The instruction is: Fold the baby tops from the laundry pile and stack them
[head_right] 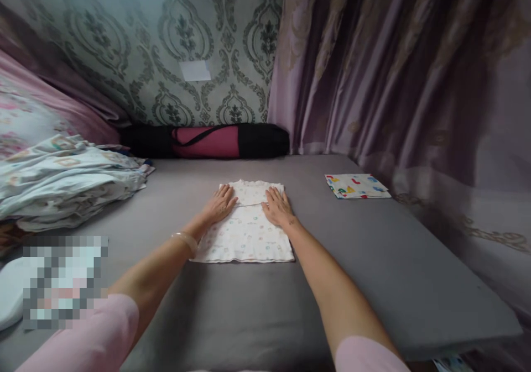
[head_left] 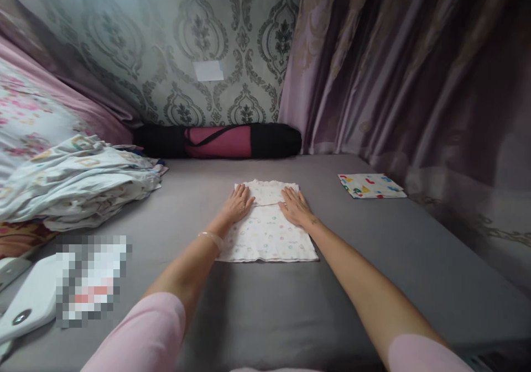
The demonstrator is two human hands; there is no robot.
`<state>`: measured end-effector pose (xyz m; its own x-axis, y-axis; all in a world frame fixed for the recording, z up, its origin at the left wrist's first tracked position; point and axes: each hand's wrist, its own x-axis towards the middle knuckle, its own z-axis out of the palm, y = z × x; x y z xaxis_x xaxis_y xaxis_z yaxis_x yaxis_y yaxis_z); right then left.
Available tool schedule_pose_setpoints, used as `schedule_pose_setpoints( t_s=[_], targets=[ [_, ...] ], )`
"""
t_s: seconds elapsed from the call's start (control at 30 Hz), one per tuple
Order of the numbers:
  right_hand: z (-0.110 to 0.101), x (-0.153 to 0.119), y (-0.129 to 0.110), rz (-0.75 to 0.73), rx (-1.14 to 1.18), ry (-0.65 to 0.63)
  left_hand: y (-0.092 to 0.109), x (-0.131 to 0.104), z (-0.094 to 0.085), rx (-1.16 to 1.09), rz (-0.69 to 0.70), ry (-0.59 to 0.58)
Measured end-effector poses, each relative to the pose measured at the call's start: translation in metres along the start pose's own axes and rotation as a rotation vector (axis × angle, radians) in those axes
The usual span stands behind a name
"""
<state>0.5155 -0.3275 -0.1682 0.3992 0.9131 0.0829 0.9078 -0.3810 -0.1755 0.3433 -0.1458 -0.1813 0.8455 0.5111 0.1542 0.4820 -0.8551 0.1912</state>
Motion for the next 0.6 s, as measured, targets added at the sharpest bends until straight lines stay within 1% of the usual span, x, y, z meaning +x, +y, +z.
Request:
schedule_pose_setpoints(
  t_s=[0.1, 0.17, 0.3, 0.47, 0.6],
  targets=[
    [-0.003, -0.016, -0.001, -0.111, -0.006, -0.001, 0.002, -0.013, -0.006, 0.050, 0.127, 0.030],
    [-0.005, -0.029, -0.003, -0.166, 0.003, -0.030, 0.002, -0.026, -0.011, 0.069, 0.233, 0.033],
    [-0.010, -0.059, -0.007, -0.260, 0.053, -0.133, 0.002, -0.058, -0.022, 0.029, 0.389, -0.029],
    [-0.026, -0.099, -0.014, -0.342, 0.148, -0.264, 0.006, -0.102, -0.042, -0.109, 0.487, -0.165],
    [-0.040, -0.128, -0.017, -0.428, 0.207, -0.311, 0.010, -0.132, -0.056, -0.206, 0.508, -0.211]
  ],
)
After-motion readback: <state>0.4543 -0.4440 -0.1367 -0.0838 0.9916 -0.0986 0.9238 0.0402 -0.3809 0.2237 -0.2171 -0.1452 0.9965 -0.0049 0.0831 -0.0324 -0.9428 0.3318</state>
